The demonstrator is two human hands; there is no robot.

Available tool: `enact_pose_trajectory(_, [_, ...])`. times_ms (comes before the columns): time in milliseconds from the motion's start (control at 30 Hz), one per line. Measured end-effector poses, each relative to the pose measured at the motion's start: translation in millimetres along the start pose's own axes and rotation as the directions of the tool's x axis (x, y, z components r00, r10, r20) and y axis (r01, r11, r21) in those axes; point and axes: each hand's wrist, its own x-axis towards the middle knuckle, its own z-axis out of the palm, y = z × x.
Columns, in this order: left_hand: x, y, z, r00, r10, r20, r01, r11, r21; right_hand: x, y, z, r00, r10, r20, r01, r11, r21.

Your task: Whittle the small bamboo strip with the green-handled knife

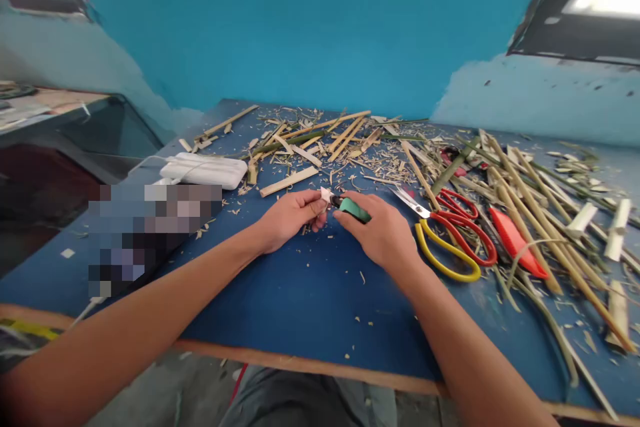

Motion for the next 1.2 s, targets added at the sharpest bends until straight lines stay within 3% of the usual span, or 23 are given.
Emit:
enact_pose_trajectory(167, [3.1,-7.3,-2.4,0.996,0.014,-0.093,-0.03,0.985,-0.171,-1.2,-2.8,-5.4,0.997,-0.049,0.067,0.045,0.997,0.065])
enact_pose_trajectory(433, [2.0,-5.9,-2.5,0.997,0.028,-0.067,-0.04,0.98,-0.195,-2.7,-0.3,-8.2,0.997,-0.052,0.064,0.047,0.996,0.078])
enact_pose_trajectory(833, [-4.7,1.0,-1.5,0.998,0.056,0.032,-0.059,0.993,0.1,-5.4,-1.9,-6.8,0.998,-0.008,0.061,0.008,1.0,-0.002])
enact_pose_trajectory(1200, [-4.5,1.4,2.3,0.998,0.058,-0.005,-0.057,0.993,0.102,-1.1,-5.2,1.3,1.0,0.012,0.027,-0.012,1.0,0.012])
